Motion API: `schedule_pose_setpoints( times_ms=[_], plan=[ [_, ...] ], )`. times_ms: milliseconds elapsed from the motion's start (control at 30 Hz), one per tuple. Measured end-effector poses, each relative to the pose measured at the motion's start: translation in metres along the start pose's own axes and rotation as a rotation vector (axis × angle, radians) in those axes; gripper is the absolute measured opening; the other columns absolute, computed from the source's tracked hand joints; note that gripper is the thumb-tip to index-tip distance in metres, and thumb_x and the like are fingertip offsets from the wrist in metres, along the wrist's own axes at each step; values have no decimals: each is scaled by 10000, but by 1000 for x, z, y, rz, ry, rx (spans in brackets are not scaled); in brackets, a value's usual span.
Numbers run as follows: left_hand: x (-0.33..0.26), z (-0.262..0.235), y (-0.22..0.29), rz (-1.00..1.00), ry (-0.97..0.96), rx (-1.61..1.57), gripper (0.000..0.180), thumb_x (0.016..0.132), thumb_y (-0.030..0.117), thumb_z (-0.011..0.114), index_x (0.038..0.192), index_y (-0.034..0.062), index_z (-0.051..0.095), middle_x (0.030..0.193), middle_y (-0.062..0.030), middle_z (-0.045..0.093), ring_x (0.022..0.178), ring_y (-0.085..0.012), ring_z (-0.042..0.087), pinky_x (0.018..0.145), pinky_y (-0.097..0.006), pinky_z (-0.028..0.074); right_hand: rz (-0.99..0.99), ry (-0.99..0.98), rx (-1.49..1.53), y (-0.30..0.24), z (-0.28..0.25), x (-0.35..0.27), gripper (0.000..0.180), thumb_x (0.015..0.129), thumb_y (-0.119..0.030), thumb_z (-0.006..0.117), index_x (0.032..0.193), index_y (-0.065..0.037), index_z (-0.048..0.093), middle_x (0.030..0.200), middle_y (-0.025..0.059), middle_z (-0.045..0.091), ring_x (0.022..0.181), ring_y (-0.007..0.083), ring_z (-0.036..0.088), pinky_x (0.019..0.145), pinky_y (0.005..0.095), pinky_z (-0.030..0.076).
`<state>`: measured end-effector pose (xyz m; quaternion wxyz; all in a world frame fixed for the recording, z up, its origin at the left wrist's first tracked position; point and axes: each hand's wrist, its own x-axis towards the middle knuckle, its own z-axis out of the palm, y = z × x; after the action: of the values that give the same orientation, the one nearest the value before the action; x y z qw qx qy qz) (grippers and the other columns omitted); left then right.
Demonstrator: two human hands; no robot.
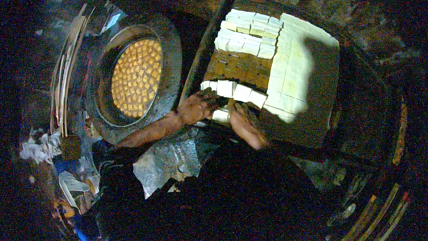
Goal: The person cuts a large block of tofu into smaller squares by hand and then uses a large strainer to stir tofu squares in a large pot of boiling liquid.
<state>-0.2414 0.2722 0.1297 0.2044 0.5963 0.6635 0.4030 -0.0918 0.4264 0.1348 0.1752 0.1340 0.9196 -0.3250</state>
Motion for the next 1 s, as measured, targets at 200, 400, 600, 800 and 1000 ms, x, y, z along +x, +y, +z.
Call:
schedule_pose_setpoints(
  times_ms=[200, 400, 600, 800, 1000],
  plan=[
    [-2, -1, 10, 81, -185, 871, 291, 746, 172, 538, 1012, 80, 614, 1012, -87, 605, 1013, -255, 538, 892, -382, 434, -193, 139, -129, 10, 8, 14, 347, 786, -160, 618, 1070, 3, 502, 1016, 232, 553, 998, 400, 524, 840, 459, 427],
    [-1, 3, 3, 98, -291, 864, 299, 755, 186, 555, 1032, 84, 608, 1021, -93, 598, 975, -259, 563, 870, -372, 451, -151, 63, -55, -6, 6, 22, 351, 743, -168, 663, 1007, 16, 523, 996, 220, 556, 1010, 385, 512, 832, 462, 421],
    [-11, 5, -6, -57, -353, 621, 359, 757, 165, 602, 1089, 36, 560, 1032, -132, 568, 1021, -313, 545, 867, -396, 462, -260, 127, -47, -3, 10, 19, 328, 715, -130, 670, 979, 11, 535, 1020, 207, 557, 1008, 381, 518, 844, 454, 430],
    [0, -3, 2, -162, -358, 210, 429, 757, 168, 660, 1128, 2, 522, 1090, -179, 540, 1031, -359, 538, 881, -426, 452, -285, 206, 60, 15, 16, 13, 343, 725, -119, 665, 1019, -2, 532, 975, 200, 578, 966, 378, 543, 834, 442, 443],
    [6, 11, 2, -287, -382, 203, 443, 746, 214, 695, 1104, 1, 545, 1065, -176, 557, 1033, -363, 545, 874, -431, 454, -103, 85, -10, 34, -5, -15, 327, 769, -100, 638, 1049, 12, 512, 1024, 237, 576, 956, 409, 554, 837, 451, 444]
  ],
)
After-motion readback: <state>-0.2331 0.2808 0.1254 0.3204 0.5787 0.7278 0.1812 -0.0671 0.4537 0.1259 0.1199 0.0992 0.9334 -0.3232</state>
